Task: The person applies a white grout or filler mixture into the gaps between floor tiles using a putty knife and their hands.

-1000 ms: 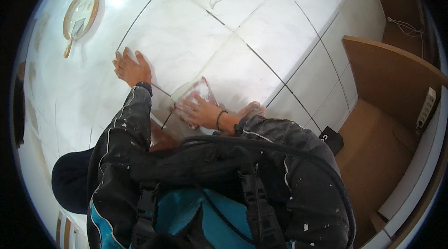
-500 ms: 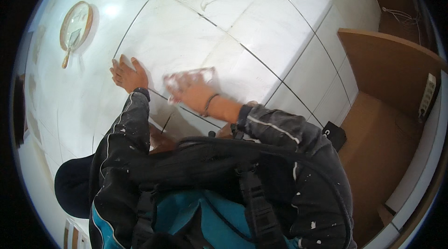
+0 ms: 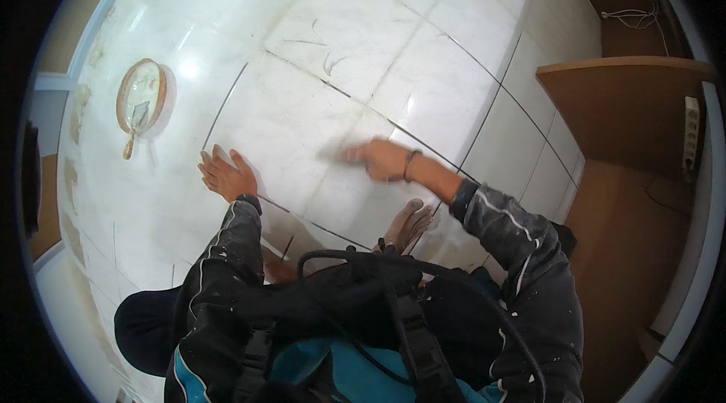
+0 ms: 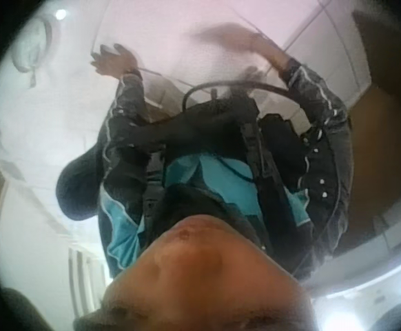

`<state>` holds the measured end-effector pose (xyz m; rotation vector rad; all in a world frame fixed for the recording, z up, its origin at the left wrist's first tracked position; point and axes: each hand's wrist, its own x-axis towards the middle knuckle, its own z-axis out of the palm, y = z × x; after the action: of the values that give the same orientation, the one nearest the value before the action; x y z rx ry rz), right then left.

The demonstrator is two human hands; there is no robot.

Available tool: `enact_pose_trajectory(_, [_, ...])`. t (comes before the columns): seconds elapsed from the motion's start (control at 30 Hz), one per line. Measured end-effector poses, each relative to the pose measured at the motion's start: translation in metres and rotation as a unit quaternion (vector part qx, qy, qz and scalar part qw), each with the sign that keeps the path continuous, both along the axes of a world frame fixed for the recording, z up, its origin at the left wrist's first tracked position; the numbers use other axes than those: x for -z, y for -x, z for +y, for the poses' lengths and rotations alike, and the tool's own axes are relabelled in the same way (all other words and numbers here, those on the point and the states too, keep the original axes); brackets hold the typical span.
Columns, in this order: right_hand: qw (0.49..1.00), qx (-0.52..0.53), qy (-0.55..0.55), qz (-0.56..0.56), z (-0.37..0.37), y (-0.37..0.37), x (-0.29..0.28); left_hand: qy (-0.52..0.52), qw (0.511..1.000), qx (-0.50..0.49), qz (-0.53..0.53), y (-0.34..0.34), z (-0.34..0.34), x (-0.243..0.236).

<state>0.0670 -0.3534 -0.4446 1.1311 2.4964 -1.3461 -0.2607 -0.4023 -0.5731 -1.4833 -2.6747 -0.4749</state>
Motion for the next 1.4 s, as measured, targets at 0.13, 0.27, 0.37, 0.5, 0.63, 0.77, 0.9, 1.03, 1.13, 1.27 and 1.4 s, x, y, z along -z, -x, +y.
enact_pose_trajectory(0.13, [0.982,0.174,-0.066,0.039,0.061,0.042,-0.009,0.023,0.999,-0.017,-0.017,0.007,-0.002,-0.004])
enact_pose_trajectory(0.27, [0.933,0.123,-0.313,-0.131,0.061,0.083,0.037,0.025,0.999,-0.011,-0.029,-0.002,0.004,-0.008])
enact_pose_trajectory(0.37, [0.933,0.042,-0.317,-0.167,0.040,0.103,0.066,0.031,0.999,-0.012,-0.032,-0.005,0.005,-0.009])
enact_pose_trajectory(0.5, [0.958,-0.078,-0.277,0.014,0.019,0.120,0.044,0.016,0.999,-0.033,-0.023,0.009,-0.003,-0.002])
enact_pose_trajectory(0.63, [0.982,0.068,-0.175,-0.036,0.105,0.081,0.024,0.012,0.999,-0.018,-0.033,-0.008,0.003,-0.011])
enact_pose_trajectory(0.77, [0.942,0.201,-0.192,-0.185,0.209,0.065,0.002,0.024,0.998,-0.027,-0.045,0.002,0.002,-0.017])
enact_pose_trajectory(0.9, [0.928,0.215,-0.206,-0.224,0.255,0.053,0.011,0.028,0.997,-0.026,-0.065,-0.001,0.004,-0.021])
enact_pose_trajectory(1.03, [0.938,0.147,-0.244,-0.198,0.236,0.100,0.024,0.030,0.998,-0.020,-0.055,-0.002,0.005,-0.019])
enact_pose_trajectory(1.13, [0.954,0.026,-0.222,-0.200,0.212,0.132,0.011,0.033,0.998,-0.022,-0.038,0.003,0.002,-0.017])
enact_pose_trajectory(1.27, [0.929,-0.253,-0.206,-0.173,0.203,0.095,0.004,0.027,0.999,-0.026,-0.028,0.004,0.001,-0.014])
enact_pose_trajectory(1.4, [0.869,-0.416,-0.241,-0.117,0.200,0.018,0.013,0.032,0.999,-0.025,-0.032,0.000,0.003,-0.012])
